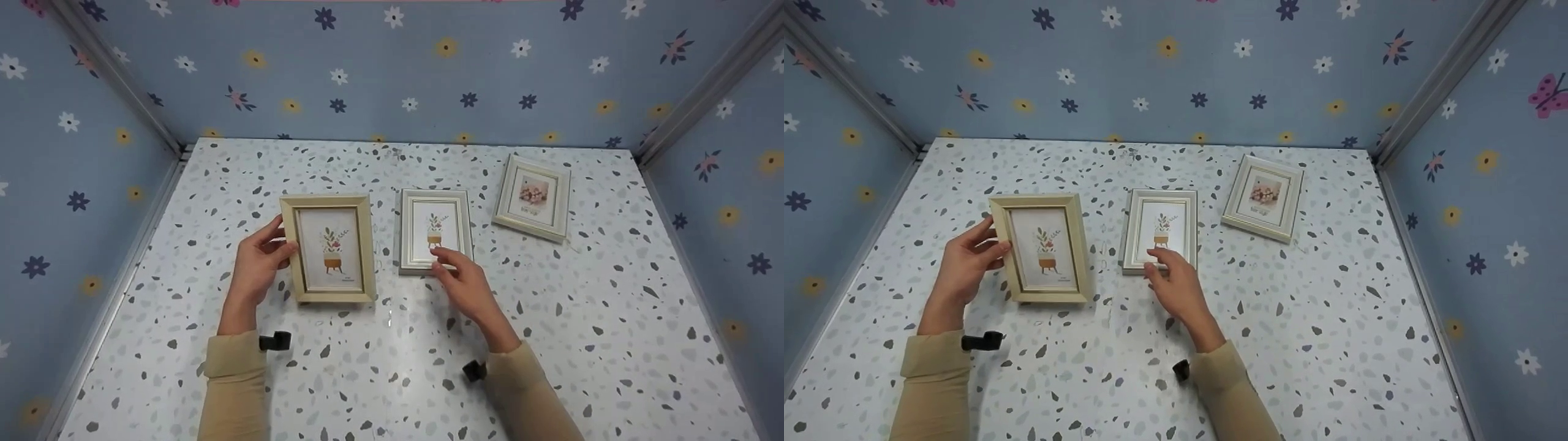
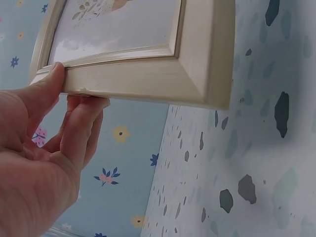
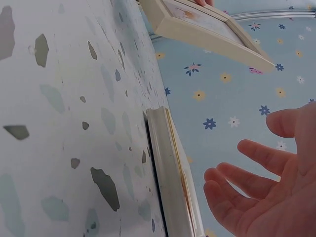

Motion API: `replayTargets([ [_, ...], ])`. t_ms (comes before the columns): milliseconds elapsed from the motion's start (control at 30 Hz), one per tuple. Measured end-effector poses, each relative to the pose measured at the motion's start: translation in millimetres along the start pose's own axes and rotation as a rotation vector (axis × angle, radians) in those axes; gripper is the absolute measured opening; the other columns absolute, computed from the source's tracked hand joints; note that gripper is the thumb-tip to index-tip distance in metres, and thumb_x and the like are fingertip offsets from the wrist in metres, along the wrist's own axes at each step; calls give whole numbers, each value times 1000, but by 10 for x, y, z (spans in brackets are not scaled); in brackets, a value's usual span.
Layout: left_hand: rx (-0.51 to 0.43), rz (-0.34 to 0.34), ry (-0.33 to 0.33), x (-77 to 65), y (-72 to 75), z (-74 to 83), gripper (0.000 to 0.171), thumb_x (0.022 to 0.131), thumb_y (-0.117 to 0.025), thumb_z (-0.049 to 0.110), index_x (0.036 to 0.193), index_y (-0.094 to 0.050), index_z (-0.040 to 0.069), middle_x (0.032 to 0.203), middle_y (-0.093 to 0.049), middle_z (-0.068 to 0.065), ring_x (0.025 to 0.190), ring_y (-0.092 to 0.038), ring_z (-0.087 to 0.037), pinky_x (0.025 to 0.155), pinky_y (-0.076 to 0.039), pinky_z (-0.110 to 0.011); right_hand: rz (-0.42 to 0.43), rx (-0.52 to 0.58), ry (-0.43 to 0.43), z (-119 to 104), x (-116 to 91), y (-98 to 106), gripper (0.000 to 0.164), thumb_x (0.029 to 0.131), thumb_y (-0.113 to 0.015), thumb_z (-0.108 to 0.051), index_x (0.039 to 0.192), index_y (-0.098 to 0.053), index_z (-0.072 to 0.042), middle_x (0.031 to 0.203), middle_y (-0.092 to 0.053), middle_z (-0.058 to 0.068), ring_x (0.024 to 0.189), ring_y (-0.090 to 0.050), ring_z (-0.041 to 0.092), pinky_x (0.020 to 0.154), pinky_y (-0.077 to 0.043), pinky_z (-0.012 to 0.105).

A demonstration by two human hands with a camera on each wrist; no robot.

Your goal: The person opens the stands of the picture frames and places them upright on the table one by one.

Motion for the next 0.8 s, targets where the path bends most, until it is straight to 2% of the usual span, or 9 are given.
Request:
replayTargets([
  [233, -72, -8, -22, -22, -63, 22, 65, 93, -70, 4, 151, -43, 12, 122, -57, -15, 100, -64, -18, 75, -58, -27, 3, 8, -38, 19, 6, 10, 32, 101, -61, -18, 131, -65, -8, 136, -59, 8, 120, -57, 24, 97, -50, 43],
  [500, -130, -28, -30, -55, -139, 34, 65, 92, -70, 3, 151, -43, 12, 121, -58, -14, 99, -65, -18, 74, -59, -29, -16, 45, -24, -8, -20, 2, 35, 102, -60, -23, 133, -63, -7, 136, -59, 7, 122, -57, 24, 99, -49, 45],
  [700, -221, -45, -44, -62, -234, 6, 62, 92, -69, -1, 149, -47, 12, 116, -61, -13, 96, -66, -20, 73, -59, -33, -22, 75, 1, -77, -38, 6, 36, 103, -58, -21, 134, -62, -3, 136, -59, 8, 123, -56, 26, 99, -48, 46],
  [800, -253, -58, -43, -66, -294, -19, 61, 92, -68, -1, 148, -48, 13, 114, -62, -13, 94, -67, -20, 71, -60, -34, -24, 79, 13, -113, -37, 5, 35, 103, -58, -22, 133, -62, -5, 135, -60, 8, 123, -56, 25, 98, -49, 46],
])
Point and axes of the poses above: each hand's wrist, its own x-axis towards the middle knuckle, its own y-axis out of the back of the hand, z = x × y, the point moved 8 cm from there along x, towards the middle knuckle
